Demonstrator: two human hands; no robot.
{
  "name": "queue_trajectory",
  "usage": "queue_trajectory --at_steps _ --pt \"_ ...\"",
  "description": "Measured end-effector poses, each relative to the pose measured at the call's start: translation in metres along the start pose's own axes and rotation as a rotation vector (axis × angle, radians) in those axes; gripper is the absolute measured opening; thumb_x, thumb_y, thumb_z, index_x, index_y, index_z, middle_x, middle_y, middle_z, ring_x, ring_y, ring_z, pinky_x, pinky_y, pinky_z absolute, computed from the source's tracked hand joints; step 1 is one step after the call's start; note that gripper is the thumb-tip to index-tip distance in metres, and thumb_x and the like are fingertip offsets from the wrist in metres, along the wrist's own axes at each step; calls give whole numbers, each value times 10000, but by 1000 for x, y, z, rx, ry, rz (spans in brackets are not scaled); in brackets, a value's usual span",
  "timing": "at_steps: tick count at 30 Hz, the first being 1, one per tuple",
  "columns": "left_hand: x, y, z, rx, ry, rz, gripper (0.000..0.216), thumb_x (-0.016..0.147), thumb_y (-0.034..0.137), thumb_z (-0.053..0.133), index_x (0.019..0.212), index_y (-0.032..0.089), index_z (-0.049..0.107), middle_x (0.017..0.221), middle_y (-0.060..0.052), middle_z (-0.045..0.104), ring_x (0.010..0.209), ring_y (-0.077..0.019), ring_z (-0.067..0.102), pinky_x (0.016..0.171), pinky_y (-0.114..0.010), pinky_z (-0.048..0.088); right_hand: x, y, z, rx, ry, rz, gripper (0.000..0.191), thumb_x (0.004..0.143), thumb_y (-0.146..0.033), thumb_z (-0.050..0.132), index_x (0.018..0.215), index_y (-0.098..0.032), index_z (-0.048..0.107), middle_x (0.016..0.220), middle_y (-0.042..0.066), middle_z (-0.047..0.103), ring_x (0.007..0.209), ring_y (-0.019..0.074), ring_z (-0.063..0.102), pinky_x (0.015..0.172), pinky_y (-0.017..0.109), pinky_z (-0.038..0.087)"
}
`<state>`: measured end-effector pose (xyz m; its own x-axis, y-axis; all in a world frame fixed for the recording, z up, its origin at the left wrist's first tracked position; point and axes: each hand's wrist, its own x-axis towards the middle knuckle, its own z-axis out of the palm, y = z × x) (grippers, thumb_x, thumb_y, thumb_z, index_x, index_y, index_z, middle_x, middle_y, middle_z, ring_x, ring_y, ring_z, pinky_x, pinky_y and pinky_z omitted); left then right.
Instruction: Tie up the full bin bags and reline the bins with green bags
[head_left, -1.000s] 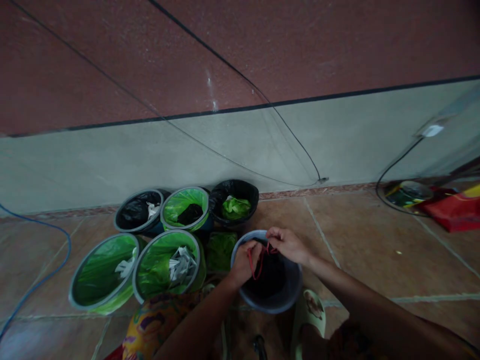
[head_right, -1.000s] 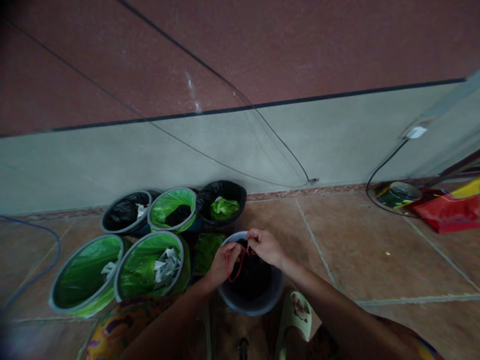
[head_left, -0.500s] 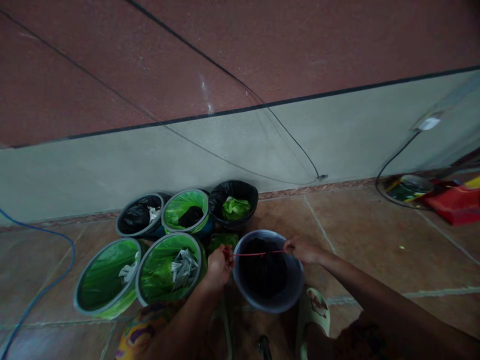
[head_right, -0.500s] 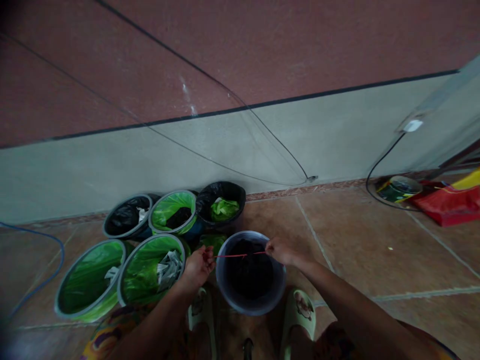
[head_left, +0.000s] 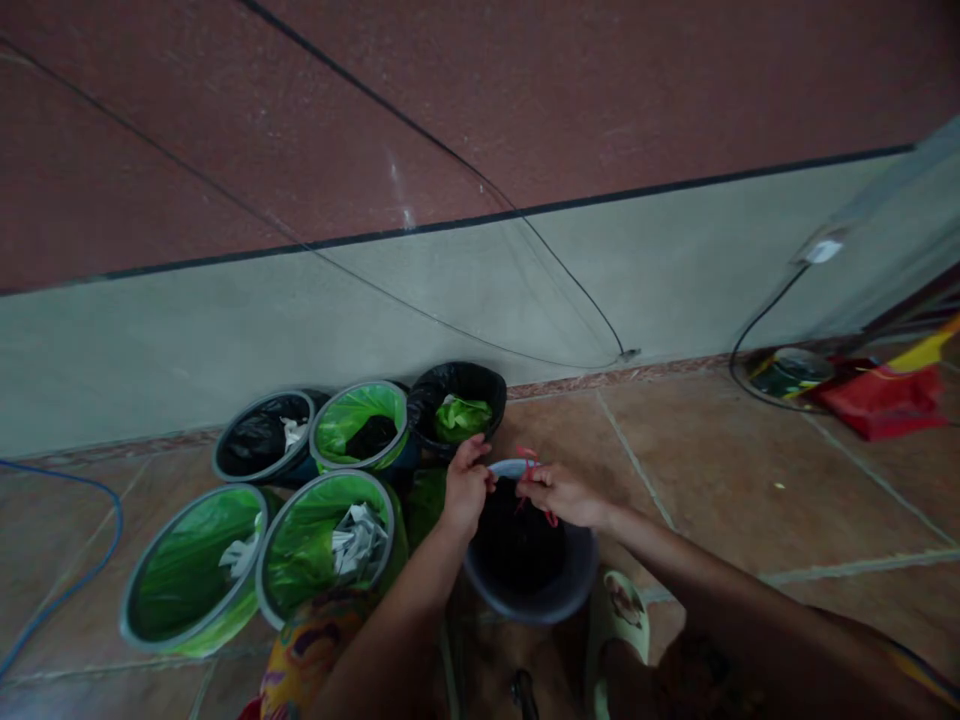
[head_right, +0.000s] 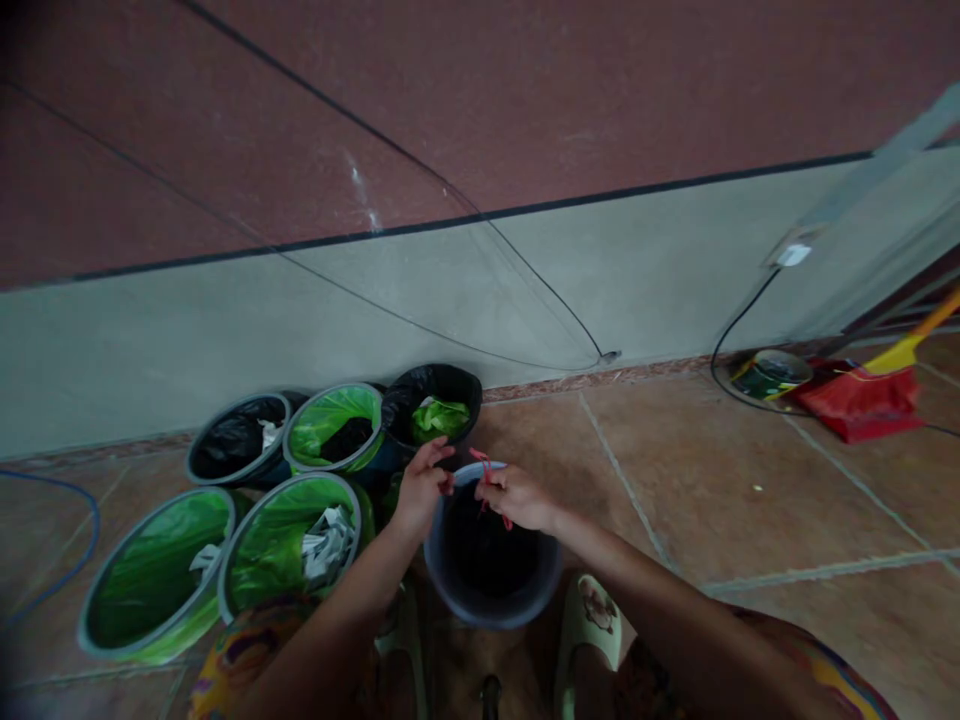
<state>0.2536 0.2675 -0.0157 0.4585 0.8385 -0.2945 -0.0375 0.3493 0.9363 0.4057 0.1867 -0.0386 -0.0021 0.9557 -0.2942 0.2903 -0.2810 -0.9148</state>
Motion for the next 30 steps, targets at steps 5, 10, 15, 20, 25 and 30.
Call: queue_trajectory --at_steps 5,10,15,20,25,30 --pt "-5 -58 3 356 -239 -29 173 724 235 658 861 186 750 664 -4 658 534 -119 519 522 -244 387 -2 -10 -10 84 -7 -24 359 876 -491 503 714 -180 579 539 -43 460 472 88 400 464 227 333" --pt "-13 -70 11 222 -50 -75 380 822 530 624 852 166 729 607 2 615 501 -113 513 477 -232 374 1 -10 -23 80 101 30 270 856 -403 567 937 -158 645 555 -54 500 487 102 461 480 224 364" --pt "-6 -61 2 -60 37 -173 440 753 578 689 865 153 691 778 -27 671 533 -78 523 501 -211 384 -9 -2 -42 -104 111 227 140 832 -278 580 895 -178 655 500 -56 497 460 109 489 468 220 375" --pt "-3 -56 3 347 -192 -89 256 828 400 621 687 194 677 515 32 516 465 -112 450 502 -253 351 -23 -22 -28 -202 -52 124 101 828 -256 573 775 -197 635 523 -39 545 471 106 525 469 215 370" --pt "-17 -47 10 659 -541 256 204 812 144 527 733 215 701 711 -24 676 713 -178 607 686 -278 440 -12 -28 -11 -28 -27 27 164 846 -330 566 786 -186 617 555 -30 584 487 105 514 503 226 404" --pt "-16 -58 4 588 -491 159 270 891 309 512 766 205 726 664 -18 644 574 -157 554 618 -279 440 -4 -16 -10 30 74 57 429 865 -406 598 1222 -169 588 858 38 706 633 129 612 580 246 476"
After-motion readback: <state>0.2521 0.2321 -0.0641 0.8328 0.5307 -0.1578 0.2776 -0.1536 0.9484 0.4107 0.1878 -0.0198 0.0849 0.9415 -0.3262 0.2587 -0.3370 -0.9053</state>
